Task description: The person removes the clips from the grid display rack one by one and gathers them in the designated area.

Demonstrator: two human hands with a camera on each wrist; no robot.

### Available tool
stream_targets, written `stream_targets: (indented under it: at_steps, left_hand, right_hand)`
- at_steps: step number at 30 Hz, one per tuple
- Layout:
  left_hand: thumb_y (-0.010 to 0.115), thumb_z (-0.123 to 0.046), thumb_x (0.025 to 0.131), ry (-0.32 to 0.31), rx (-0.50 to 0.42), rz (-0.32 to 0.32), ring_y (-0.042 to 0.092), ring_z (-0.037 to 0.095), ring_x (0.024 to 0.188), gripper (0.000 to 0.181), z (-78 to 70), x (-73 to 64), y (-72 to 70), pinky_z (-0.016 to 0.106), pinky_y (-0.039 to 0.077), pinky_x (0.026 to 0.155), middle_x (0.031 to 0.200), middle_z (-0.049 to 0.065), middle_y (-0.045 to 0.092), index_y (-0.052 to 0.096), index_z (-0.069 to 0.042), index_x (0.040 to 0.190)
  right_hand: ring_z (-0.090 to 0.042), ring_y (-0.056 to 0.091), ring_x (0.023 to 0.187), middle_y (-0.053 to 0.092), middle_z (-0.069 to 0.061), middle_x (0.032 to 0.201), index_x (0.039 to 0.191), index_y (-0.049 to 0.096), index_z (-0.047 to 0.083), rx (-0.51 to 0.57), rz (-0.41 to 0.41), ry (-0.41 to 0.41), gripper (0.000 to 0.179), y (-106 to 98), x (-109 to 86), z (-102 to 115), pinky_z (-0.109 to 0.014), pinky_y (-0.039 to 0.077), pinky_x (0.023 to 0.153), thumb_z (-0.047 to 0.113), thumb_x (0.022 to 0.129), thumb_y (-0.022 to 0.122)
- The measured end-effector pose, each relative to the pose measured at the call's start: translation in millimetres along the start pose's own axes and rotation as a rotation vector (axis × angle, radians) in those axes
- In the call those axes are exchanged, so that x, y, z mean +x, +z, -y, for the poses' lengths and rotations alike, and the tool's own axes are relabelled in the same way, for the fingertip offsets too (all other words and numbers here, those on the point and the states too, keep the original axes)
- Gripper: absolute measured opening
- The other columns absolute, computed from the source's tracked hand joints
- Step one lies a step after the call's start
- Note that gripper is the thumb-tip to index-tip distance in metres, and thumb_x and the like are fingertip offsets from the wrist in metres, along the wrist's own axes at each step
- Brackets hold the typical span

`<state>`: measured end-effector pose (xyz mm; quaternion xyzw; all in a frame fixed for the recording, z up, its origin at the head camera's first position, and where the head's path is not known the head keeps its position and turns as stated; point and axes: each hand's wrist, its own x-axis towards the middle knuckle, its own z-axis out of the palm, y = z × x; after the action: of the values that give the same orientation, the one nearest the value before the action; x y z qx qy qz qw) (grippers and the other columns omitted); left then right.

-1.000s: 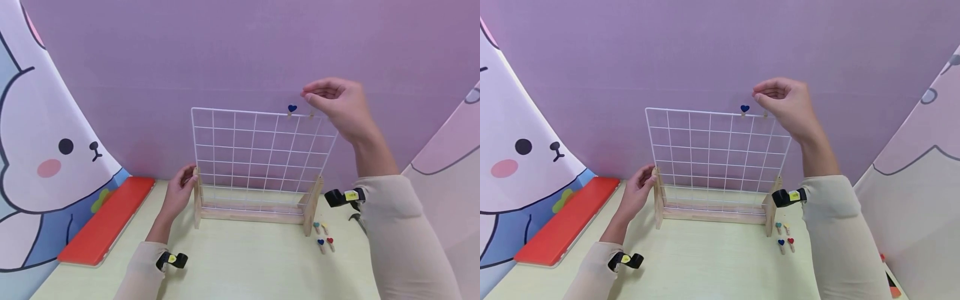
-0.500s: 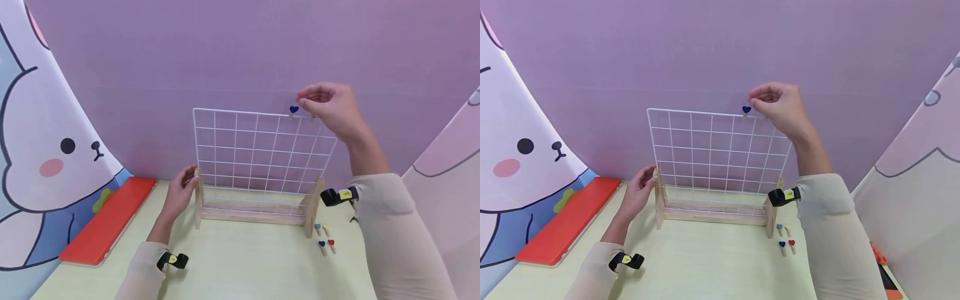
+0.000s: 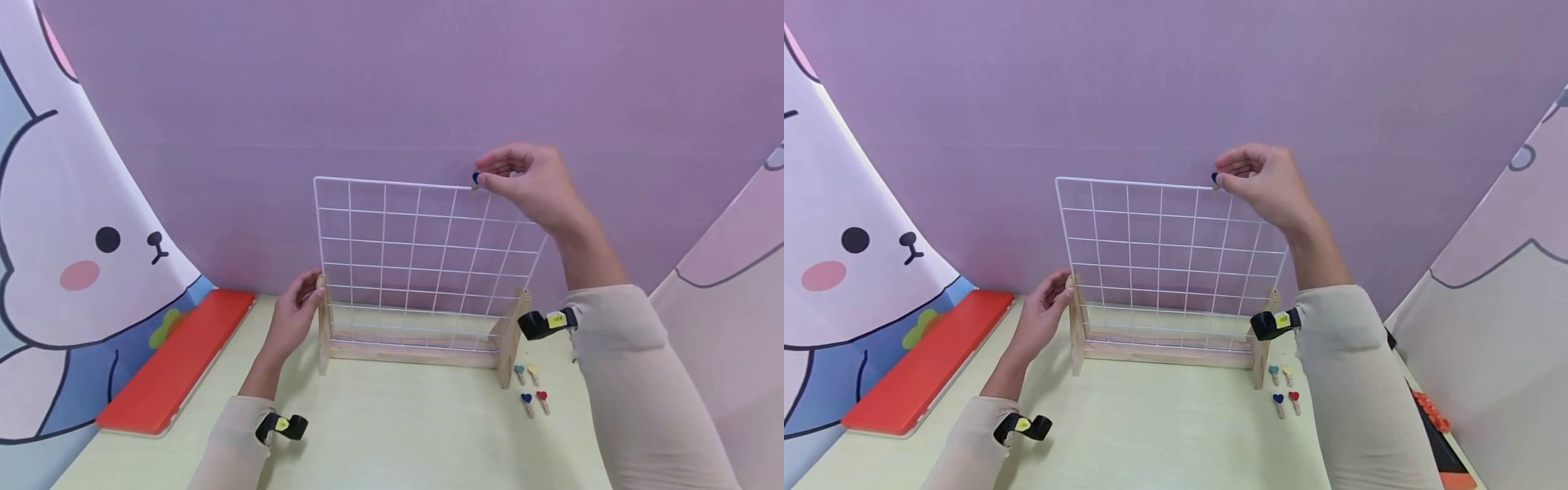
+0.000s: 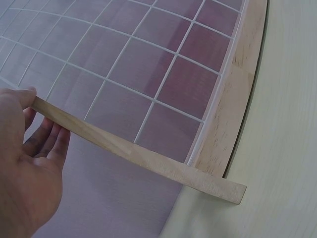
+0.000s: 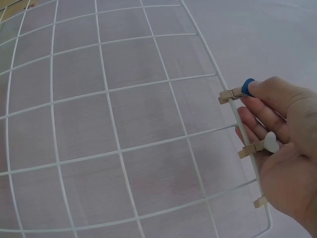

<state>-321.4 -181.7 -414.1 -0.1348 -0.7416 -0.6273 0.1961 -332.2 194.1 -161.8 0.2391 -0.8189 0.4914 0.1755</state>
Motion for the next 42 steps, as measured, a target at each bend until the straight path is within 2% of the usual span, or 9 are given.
stream_targets:
  at_steps: [9,13,22,29,34,38,42]
  left_hand:
    - [0.057,-0.009,0.106,0.013,0.002,0.001,0.058,0.001,0.116,0.041,1.3,1.7,0.4,0.006,0.048,0.100,0.141,0.025,0.058,0.052,0.000,0.145]
    - [0.057,-0.009,0.106,0.016,-0.002,0.003,0.057,0.000,0.116,0.042,1.5,1.3,1.6,0.006,0.048,0.100,0.142,0.026,0.057,0.052,0.001,0.145]
    - [0.058,-0.011,0.106,0.016,0.000,0.010,0.057,0.001,0.117,0.042,1.7,3.5,2.6,0.006,0.047,0.101,0.143,0.025,0.057,0.051,0.001,0.146]
    - [0.058,-0.010,0.105,0.004,0.000,0.008,0.057,0.001,0.118,0.042,1.7,4.1,3.0,0.006,0.047,0.101,0.143,0.024,0.057,0.051,0.000,0.146]
    - [0.057,-0.011,0.106,-0.003,0.003,0.011,0.057,0.003,0.119,0.042,2.0,4.0,2.8,0.005,0.047,0.101,0.144,0.024,0.057,0.051,0.000,0.147]
    - [0.057,-0.011,0.106,-0.008,0.004,0.007,0.057,0.012,0.122,0.042,2.7,3.4,2.6,0.005,0.047,0.101,0.144,0.023,0.057,0.051,0.000,0.147]
    - [0.057,-0.011,0.106,-0.011,0.006,0.008,0.057,0.018,0.125,0.042,2.2,2.6,1.6,0.005,0.047,0.101,0.144,0.023,0.057,0.051,0.000,0.147]
  right_hand:
    - [-0.009,0.066,0.083,0.078,0.012,0.086,0.110,0.078,0.003,-0.030,-0.057,0.012,0.020,3,-0.7,-1,-0.016,0.050,0.064,0.011,0.091,0.079]
    - [-0.008,0.062,0.080,0.075,0.016,0.081,0.108,0.079,0.003,-0.031,-0.091,0.004,0.019,4,-0.5,-3,-0.016,0.046,0.059,0.011,0.090,0.079]
    - [-0.004,0.064,0.073,0.076,0.013,0.083,0.106,0.079,0.002,0.055,-0.168,-0.028,0.016,5,-0.7,-6,-0.014,0.047,0.057,0.006,0.091,0.076]
    - [-0.003,0.068,0.071,0.079,0.009,0.085,0.107,0.080,0.003,0.114,-0.226,-0.040,0.018,2,-0.5,0,-0.014,0.049,0.053,0.005,0.088,0.078]
    - [-0.004,0.072,0.075,0.079,0.009,0.085,0.104,0.081,0.003,0.157,-0.246,-0.062,0.017,-2,-2.4,4,-0.013,0.053,0.060,0.003,0.087,0.079]
    - [-0.004,0.073,0.076,0.079,0.008,0.084,0.100,0.082,0.005,0.232,-0.238,-0.091,0.016,-5,-5.2,3,-0.012,0.055,0.067,-0.001,0.086,0.079]
    - [-0.007,0.073,0.076,0.079,0.005,0.085,0.102,0.079,-0.002,0.318,-0.229,-0.137,0.017,-9,-10.9,4,-0.012,0.057,0.069,-0.004,0.085,0.079]
